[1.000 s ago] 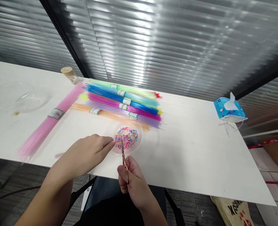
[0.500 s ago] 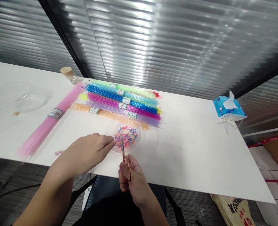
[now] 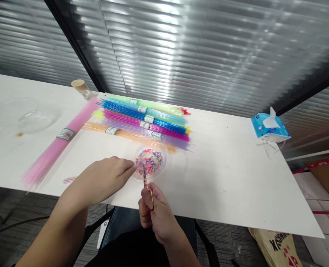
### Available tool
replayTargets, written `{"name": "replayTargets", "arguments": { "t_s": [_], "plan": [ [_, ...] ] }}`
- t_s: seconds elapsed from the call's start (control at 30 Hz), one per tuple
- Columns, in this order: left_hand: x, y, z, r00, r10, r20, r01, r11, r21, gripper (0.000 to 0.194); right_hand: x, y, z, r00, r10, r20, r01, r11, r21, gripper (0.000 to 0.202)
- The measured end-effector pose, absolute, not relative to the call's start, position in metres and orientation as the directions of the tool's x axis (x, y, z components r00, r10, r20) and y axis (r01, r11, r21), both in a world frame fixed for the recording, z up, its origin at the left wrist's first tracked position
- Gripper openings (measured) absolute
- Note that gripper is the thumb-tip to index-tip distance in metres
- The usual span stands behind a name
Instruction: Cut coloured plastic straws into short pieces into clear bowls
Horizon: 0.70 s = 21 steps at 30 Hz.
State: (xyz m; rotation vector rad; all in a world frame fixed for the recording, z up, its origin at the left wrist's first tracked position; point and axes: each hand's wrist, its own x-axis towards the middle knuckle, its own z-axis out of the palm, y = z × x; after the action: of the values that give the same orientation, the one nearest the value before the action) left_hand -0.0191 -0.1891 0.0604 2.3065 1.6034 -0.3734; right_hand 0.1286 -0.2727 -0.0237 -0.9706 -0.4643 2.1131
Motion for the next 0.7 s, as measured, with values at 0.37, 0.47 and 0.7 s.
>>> {"name": "replayTargets", "arguments": {
  "t_s": [0.37,0.47,0.7],
  "plan": [
    [-0.0203,-0.1885,0.0637,0.373,0.836,-0.403,0.928,-0.327,0.18,0.046,0.1297,-0.2699,-0.023,-0.456,0.747,-0.484,-0.466,-0.664,-0.585,0.054],
    [-0.0215,-0.1873,0.0634,0.407,0.819,-0.405,0.912,-0.344,0.222,0.047,0.1298,-0.2698,-0.0253,-0.461,0.757,-0.463,-0.473,-0.651,-0.594,0.054],
    [-0.0228,-0.184,0.062,0.388,0.83,-0.401,0.919,-0.313,0.241,0.046,0.1284,-0.2721,-0.0254,-0.418,0.775,-0.473,-0.503,-0.631,-0.59,0.05]
  ]
}}
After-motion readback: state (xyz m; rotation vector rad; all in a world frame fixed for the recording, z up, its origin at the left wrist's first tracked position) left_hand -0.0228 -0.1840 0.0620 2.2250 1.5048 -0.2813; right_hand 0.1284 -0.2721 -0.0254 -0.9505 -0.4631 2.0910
